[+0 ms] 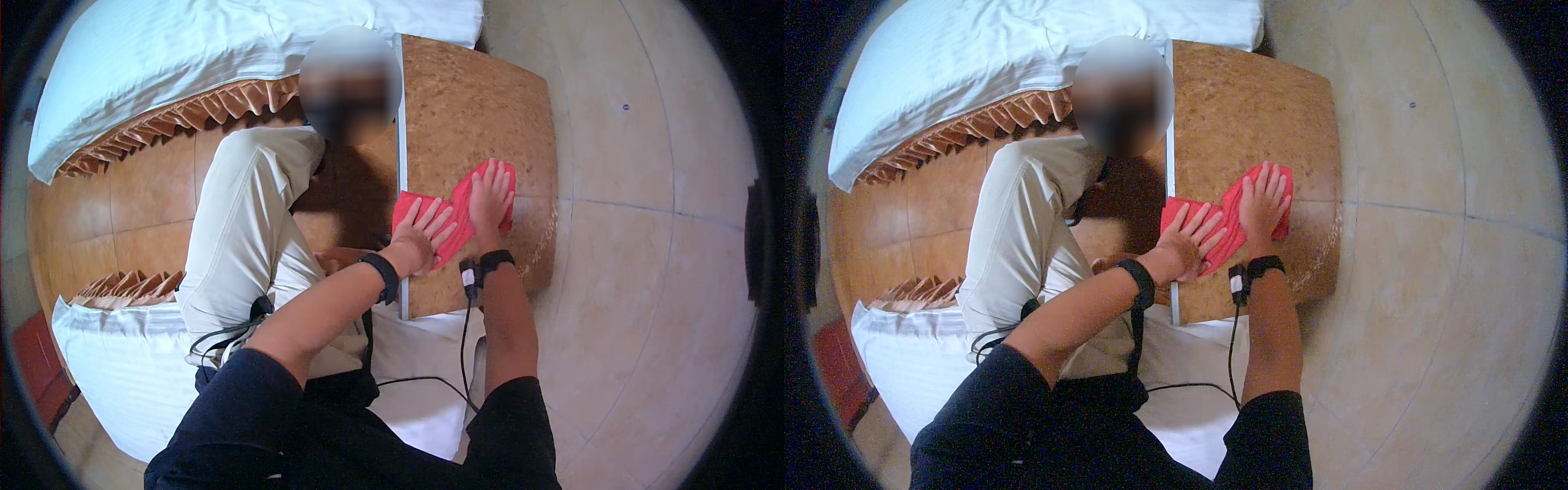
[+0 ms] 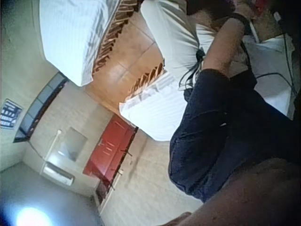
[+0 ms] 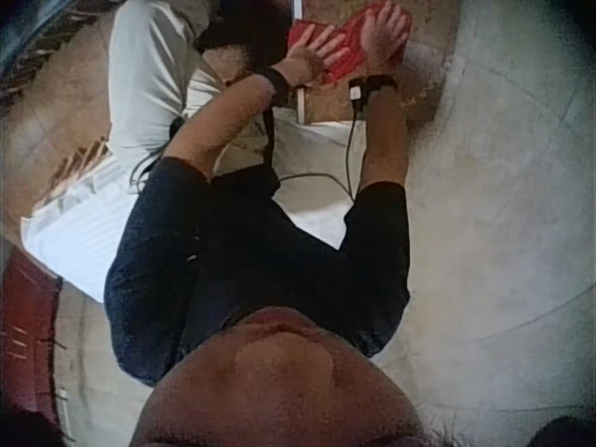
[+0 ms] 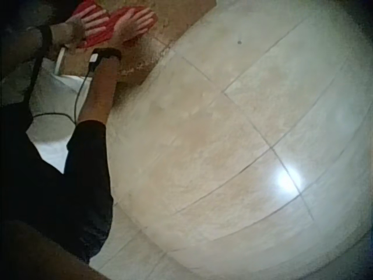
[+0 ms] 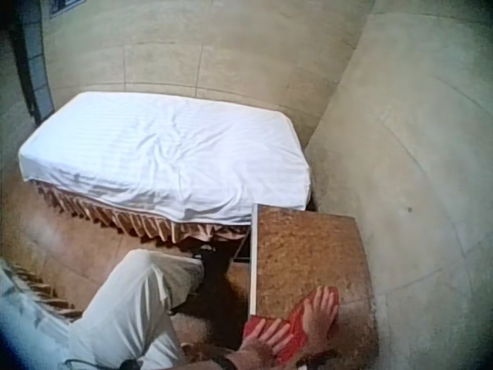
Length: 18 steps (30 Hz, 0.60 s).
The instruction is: Wiping a wall and a bedside table with a cloth in a bedroom.
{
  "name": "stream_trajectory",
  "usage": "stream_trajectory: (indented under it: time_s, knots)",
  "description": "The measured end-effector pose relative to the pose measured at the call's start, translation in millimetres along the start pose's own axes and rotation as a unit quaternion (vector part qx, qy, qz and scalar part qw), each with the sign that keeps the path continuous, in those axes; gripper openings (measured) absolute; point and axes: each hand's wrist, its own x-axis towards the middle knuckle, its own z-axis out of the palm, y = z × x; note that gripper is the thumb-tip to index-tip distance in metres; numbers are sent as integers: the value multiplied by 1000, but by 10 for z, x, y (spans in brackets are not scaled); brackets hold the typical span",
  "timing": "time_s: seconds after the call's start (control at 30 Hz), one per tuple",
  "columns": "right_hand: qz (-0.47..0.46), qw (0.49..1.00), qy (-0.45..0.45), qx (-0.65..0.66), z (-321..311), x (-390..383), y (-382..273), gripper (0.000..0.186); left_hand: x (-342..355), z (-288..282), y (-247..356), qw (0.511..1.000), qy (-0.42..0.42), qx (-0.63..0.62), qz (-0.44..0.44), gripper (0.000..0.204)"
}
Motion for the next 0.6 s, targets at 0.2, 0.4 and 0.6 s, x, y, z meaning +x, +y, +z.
stream_trajectory:
  time_s: [0.2,0.4,0.6]
  knots:
    - [55,997,-44,25,-43,193,-56,62,-16,-18,20,1000,11,-7,4,68]
    - [94,993,-62,27,-63,338,-108,68,46,-24,26,999,52,5,2,70]
    - [148,979,-111,85,-183,466,-187,65,106,-49,32,999,54,-4,1,70]
